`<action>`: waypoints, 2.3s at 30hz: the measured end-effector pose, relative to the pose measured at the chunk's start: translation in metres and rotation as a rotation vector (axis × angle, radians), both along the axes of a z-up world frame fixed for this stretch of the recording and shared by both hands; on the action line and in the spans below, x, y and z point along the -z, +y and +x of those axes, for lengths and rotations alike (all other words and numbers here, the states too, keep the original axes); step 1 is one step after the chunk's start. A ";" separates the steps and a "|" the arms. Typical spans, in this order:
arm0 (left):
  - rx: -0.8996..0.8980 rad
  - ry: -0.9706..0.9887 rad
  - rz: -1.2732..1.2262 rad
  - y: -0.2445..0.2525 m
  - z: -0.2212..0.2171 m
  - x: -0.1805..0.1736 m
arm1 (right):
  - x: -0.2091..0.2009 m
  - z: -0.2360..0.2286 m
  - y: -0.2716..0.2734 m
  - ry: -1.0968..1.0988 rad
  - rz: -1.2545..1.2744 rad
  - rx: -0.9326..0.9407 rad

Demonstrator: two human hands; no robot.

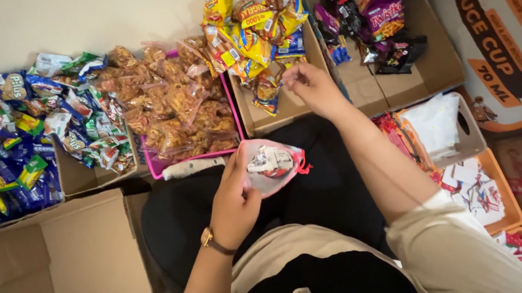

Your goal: The person packs various snack items into small plastic bags, ties them with twist ties, and places the completed bags into a cardboard box. The person handles chips, biscuits, and other packaged snacks from surrounding boxes and trays.

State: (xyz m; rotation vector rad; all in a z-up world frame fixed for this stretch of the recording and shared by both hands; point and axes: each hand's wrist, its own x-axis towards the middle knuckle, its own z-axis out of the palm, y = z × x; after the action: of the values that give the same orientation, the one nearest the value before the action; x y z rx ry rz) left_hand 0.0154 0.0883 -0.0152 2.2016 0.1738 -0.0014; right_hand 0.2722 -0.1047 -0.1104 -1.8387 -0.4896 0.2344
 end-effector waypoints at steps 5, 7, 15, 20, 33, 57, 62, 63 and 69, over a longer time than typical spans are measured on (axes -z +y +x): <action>0.009 0.009 -0.111 0.017 -0.001 -0.011 | 0.122 0.054 0.050 0.437 -0.347 0.223; -0.008 0.039 -0.119 0.023 0.001 -0.016 | 0.157 0.060 0.061 0.403 -0.279 0.230; -0.055 0.025 -0.142 0.049 0.002 0.000 | 0.236 0.062 0.066 0.108 -0.633 -0.015; -0.019 -0.073 -0.104 0.059 0.004 0.017 | 0.217 0.051 0.067 0.256 -0.734 -0.068; -0.107 -0.128 -0.083 0.047 0.008 0.001 | 0.182 0.039 0.060 0.082 -0.607 -0.038; 0.149 -0.121 0.483 -0.011 -0.010 -0.035 | -0.158 -0.138 -0.014 0.027 -0.299 -0.676; 0.172 -0.172 0.566 -0.026 -0.014 -0.024 | -0.154 -0.165 -0.003 -0.114 -0.788 -0.547; 0.167 -0.172 0.567 -0.029 -0.016 -0.027 | -0.156 -0.168 0.001 -0.117 -0.787 -0.551; 0.194 -0.261 0.613 -0.036 -0.021 -0.028 | -0.172 -0.175 0.009 -0.046 -0.434 -0.657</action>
State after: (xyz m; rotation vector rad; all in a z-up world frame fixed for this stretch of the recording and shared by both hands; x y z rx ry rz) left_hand -0.0054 0.0525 0.0132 2.7907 -0.2169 0.2617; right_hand 0.0975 -0.0961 0.0611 -2.0462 -1.1412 0.7936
